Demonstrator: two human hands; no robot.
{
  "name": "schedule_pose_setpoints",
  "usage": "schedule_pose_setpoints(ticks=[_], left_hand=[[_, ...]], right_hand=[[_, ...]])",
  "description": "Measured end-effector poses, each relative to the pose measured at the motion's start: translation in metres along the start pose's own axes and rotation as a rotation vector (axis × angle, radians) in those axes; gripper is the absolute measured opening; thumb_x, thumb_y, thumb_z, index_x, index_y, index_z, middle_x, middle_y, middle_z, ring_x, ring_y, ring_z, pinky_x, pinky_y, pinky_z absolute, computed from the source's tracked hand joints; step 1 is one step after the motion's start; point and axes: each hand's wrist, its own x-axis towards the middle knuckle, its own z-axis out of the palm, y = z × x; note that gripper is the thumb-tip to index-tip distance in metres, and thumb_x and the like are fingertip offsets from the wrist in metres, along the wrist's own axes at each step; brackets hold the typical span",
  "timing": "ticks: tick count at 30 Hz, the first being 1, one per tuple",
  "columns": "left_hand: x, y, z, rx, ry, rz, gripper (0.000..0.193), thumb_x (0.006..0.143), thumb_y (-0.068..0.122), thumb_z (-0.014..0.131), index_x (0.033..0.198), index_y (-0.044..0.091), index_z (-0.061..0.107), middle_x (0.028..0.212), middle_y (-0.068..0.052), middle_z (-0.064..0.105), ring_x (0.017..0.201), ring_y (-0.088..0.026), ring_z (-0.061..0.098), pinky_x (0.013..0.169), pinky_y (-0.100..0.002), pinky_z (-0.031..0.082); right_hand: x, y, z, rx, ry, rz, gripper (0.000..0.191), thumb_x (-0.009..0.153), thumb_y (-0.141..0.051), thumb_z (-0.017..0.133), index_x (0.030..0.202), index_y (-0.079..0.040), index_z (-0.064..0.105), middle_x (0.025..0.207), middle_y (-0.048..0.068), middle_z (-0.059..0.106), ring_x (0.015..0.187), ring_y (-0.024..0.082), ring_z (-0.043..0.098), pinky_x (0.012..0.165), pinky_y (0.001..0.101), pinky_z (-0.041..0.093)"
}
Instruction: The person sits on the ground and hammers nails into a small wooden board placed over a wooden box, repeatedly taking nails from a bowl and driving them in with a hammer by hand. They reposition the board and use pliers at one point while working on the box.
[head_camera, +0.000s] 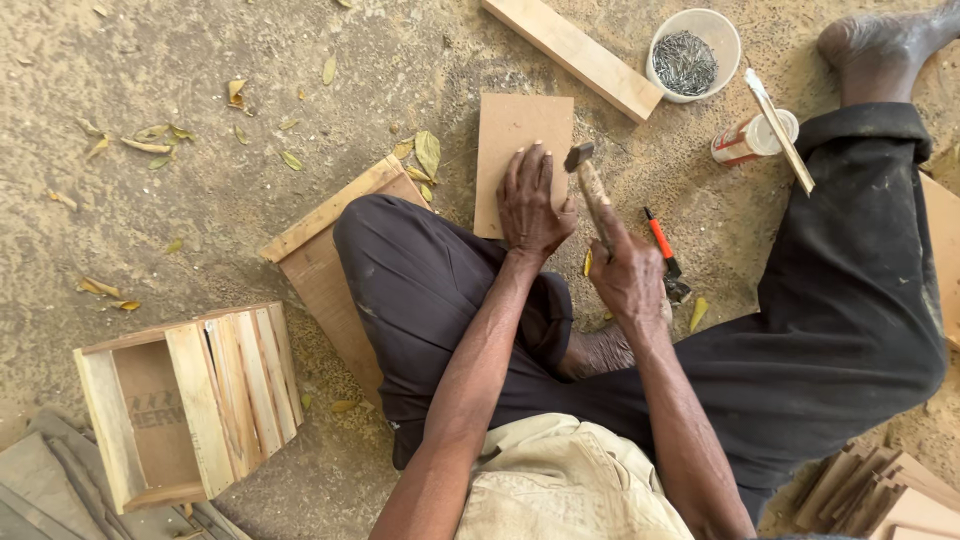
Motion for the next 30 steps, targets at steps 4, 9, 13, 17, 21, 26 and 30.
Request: schedule_pose_setpoints(ticks=[4, 9, 13, 17, 21, 26, 30], left_hand=[[0.002, 0.002, 0.007, 0.011, -0.049, -0.040, 0.082, 0.075, 0.035, 0.075, 0.146, 0.003, 0.051, 0.158, -0.012, 0.044, 0.149, -0.032, 0.035, 0.124, -0.048, 0.030], [-0.001, -0.001, 0.011, 0.024, -0.061, -0.035, 0.079, 0.077, 0.031, 0.074, 0.148, 0.003, 0.052, 0.159, -0.011, 0.043, 0.150, -0.031, 0.037, 0.125, -0.046, 0.030], [-0.002, -0.001, 0.010, -0.004, -0.051, -0.029, 0.078, 0.077, 0.031, 0.075, 0.146, 0.002, 0.052, 0.159, -0.012, 0.043, 0.149, -0.032, 0.037, 0.125, -0.047, 0.030], [0.000, 0.002, 0.005, -0.029, -0.034, -0.039, 0.076, 0.077, 0.030, 0.075, 0.145, 0.004, 0.054, 0.157, -0.010, 0.045, 0.148, -0.031, 0.038, 0.124, -0.047, 0.030], [-0.001, 0.002, 0.004, -0.059, -0.038, -0.054, 0.081, 0.072, 0.030, 0.075, 0.145, 0.004, 0.053, 0.156, -0.010, 0.045, 0.146, -0.031, 0.038, 0.122, -0.046, 0.031], [-0.002, 0.001, 0.008, -0.030, -0.026, -0.049, 0.079, 0.075, 0.031, 0.076, 0.146, 0.005, 0.051, 0.159, -0.008, 0.043, 0.149, -0.030, 0.037, 0.124, -0.047, 0.031], [0.000, 0.002, 0.007, -0.047, -0.018, -0.052, 0.083, 0.072, 0.029, 0.076, 0.148, 0.005, 0.052, 0.158, -0.008, 0.044, 0.148, -0.030, 0.037, 0.122, -0.047, 0.033]], right_hand=[[-0.005, 0.011, 0.005, 0.076, 0.217, -0.139, 0.059, 0.097, -0.006, 0.073, 0.152, -0.010, 0.051, 0.089, 0.014, 0.071, 0.063, 0.015, 0.063, 0.053, 0.0321, 0.055], [-0.006, 0.010, 0.011, -0.090, -0.013, 0.008, 0.058, 0.093, -0.002, 0.069, 0.149, -0.012, 0.055, 0.073, 0.008, 0.066, 0.050, 0.016, 0.055, 0.042, 0.0314, 0.051], [-0.013, 0.002, 0.005, -0.053, 0.270, -0.227, 0.059, 0.098, -0.006, 0.063, 0.155, -0.013, 0.049, 0.088, 0.009, 0.066, 0.069, 0.018, 0.058, 0.056, 0.0366, 0.051], [-0.003, -0.005, 0.002, -0.072, 0.106, -0.084, 0.051, 0.098, -0.008, 0.068, 0.148, -0.012, 0.054, 0.070, 0.010, 0.061, 0.051, 0.019, 0.054, 0.040, 0.0344, 0.047], [0.002, -0.011, -0.004, -0.185, 0.054, -0.075, 0.057, 0.096, -0.005, 0.063, 0.151, -0.018, 0.055, 0.073, 0.011, 0.062, 0.055, 0.022, 0.055, 0.046, 0.0396, 0.046], [-0.005, -0.008, -0.005, -0.086, 0.113, -0.133, 0.050, 0.102, -0.007, 0.063, 0.149, -0.020, 0.055, 0.074, 0.010, 0.060, 0.055, 0.017, 0.052, 0.044, 0.0348, 0.047], [-0.001, 0.004, 0.002, -0.086, 0.051, -0.072, 0.054, 0.097, -0.003, 0.062, 0.149, -0.015, 0.056, 0.071, 0.009, 0.063, 0.047, 0.016, 0.051, 0.037, 0.0333, 0.044]])
